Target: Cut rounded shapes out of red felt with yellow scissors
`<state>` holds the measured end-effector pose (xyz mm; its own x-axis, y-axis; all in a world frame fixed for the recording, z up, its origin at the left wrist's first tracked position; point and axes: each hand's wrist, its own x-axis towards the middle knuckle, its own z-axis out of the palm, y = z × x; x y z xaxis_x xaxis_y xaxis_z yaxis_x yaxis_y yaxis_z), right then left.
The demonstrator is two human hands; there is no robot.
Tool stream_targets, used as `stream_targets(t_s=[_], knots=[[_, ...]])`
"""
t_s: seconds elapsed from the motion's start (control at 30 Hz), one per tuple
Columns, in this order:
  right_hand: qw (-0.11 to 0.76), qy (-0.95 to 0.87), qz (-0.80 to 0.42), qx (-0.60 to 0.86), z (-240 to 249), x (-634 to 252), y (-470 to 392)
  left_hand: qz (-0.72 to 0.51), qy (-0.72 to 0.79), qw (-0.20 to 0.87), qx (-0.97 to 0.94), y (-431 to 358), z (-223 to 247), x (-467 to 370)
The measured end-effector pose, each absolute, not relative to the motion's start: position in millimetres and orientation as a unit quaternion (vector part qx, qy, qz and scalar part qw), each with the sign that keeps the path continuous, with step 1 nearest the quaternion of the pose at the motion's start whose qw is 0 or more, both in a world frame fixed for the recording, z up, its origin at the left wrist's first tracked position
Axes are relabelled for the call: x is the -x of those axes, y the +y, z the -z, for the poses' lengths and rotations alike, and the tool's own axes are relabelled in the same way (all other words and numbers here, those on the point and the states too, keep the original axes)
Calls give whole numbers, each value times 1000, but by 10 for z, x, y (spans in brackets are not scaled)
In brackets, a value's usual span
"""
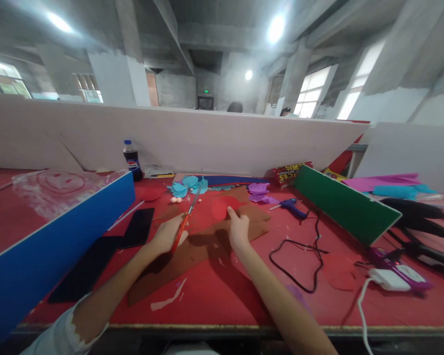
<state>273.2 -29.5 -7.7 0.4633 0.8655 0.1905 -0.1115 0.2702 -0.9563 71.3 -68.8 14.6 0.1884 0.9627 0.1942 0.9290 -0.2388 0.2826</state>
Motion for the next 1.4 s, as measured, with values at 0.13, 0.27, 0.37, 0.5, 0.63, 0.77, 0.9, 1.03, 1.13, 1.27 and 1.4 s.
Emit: stream_targets(t_s=[0.13, 0.27, 0.37, 0.5, 0.63, 0.77, 0.9, 1.03, 1.13, 1.27, 1.4], knots=[[710, -370, -368, 474, 51, -2693, -343, -137, 606, 22, -783, -783, -182, -796], [706, -376, -386, 460, 6, -2657, -405, -108, 599, 26, -793, -820, -192, -832], [712, -365, -392, 454, -20, -2641, -428, -107, 588, 23, -802, -833, -188, -848], [720, -327, -414, 452, -28, -2620, -441, -87, 592, 22, -801, -860, -203, -880], [709, -304, -448, 451, -17, -2592, -460, -78, 592, 28, -802, -882, -233, -910], [708, -302, -479, 421, 9, -2564, -464, -92, 595, 22, -798, -886, -240, -923], [716, -296, -479, 412, 33, -2550, -478, -90, 598, 20, -796, -884, -233, -920], [716, -297, -474, 417, 37, -2546, -499, -101, 587, 24, -803, -880, -233, -899], [716, -294, -477, 418, 36, -2540, -499, -96, 584, 27, -805, -876, -243, -881], [717, -281, -481, 419, 31, -2539, -496, -78, 589, 13, -804, -871, -259, -869], [715, -290, -473, 426, 22, -2551, -502, -58, 596, -1, -800, -873, -281, -866]])
